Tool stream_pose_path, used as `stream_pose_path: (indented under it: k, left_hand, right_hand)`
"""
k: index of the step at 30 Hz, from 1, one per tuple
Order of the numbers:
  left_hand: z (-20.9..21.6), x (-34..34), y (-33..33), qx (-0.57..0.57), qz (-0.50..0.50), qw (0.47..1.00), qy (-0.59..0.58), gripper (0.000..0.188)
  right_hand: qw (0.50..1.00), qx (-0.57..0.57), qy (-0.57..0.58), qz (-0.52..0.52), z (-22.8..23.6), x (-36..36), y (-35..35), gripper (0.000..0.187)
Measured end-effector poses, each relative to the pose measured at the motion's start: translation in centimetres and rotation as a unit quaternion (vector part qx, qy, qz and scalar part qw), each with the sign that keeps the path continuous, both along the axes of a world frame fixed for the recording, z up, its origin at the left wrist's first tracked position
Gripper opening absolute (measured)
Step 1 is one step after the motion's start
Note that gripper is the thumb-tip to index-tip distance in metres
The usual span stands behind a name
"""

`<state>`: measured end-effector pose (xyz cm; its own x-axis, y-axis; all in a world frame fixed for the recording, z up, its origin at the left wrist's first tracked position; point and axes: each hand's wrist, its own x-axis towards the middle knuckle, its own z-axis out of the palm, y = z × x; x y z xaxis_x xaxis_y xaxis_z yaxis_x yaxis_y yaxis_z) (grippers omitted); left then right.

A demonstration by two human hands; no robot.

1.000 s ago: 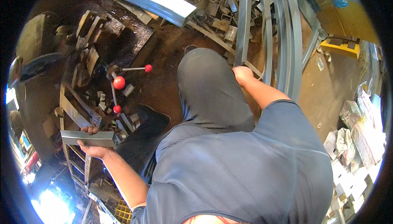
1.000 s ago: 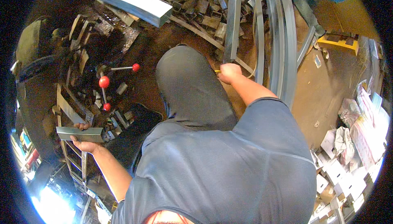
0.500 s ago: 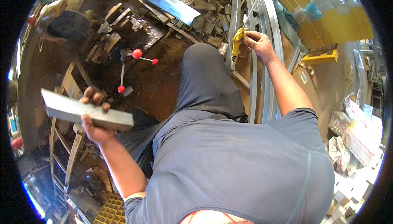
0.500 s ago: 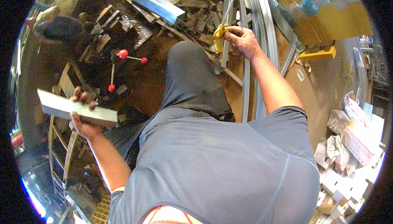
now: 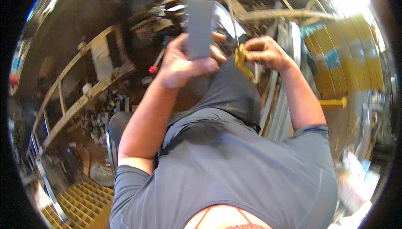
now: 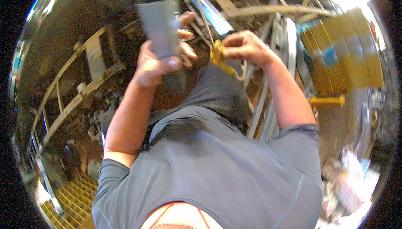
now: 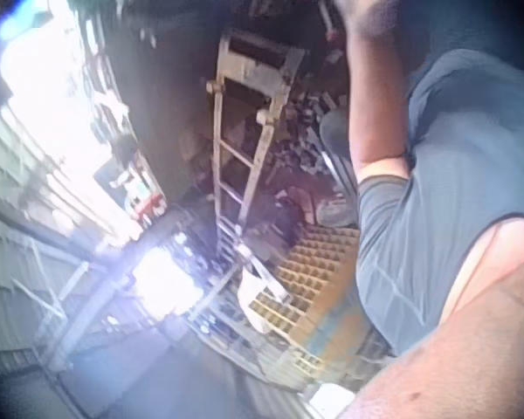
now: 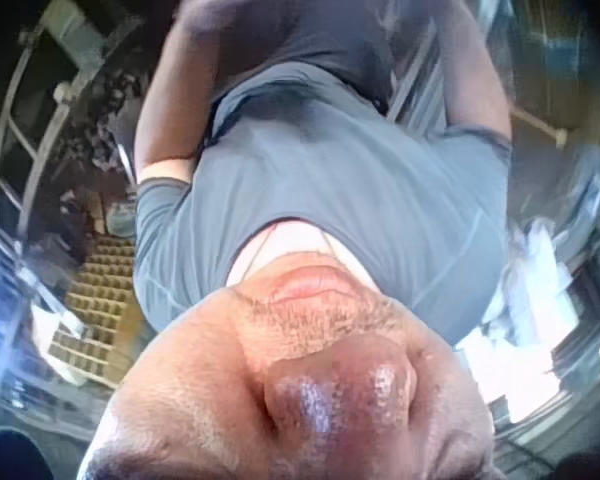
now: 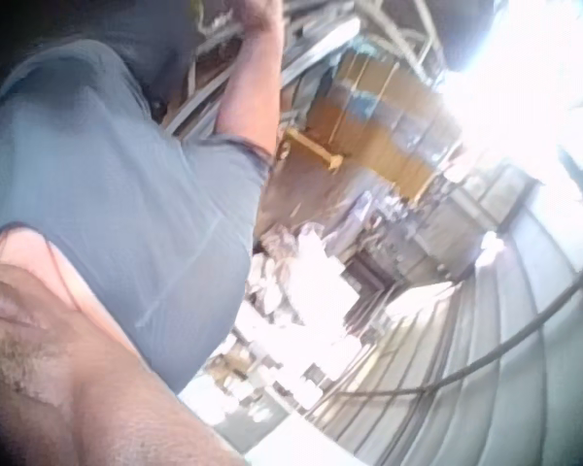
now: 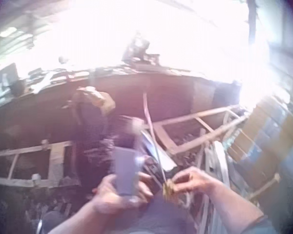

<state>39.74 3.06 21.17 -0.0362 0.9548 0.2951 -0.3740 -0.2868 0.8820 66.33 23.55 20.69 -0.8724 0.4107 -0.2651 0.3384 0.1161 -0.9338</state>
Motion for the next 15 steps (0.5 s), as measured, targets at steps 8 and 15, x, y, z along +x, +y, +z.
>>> stream_pose_path:
  k: [8,15]
  left_hand:
    - [-3.9,-3.2,-3.4,-0.045,0.117,0.978,-0.167,0.047]
    - [-5.2,-6.3,-5.0,-0.085,0.215,0.916,-0.329,0.043]
  right_hand:
    - [0.957,0.283,0.009,0.061,-0.2,-6.5,-7.0,0.056]
    - [0.901,0.426,-0.011,0.077,-2.5,-10.3,-9.4,0.061]
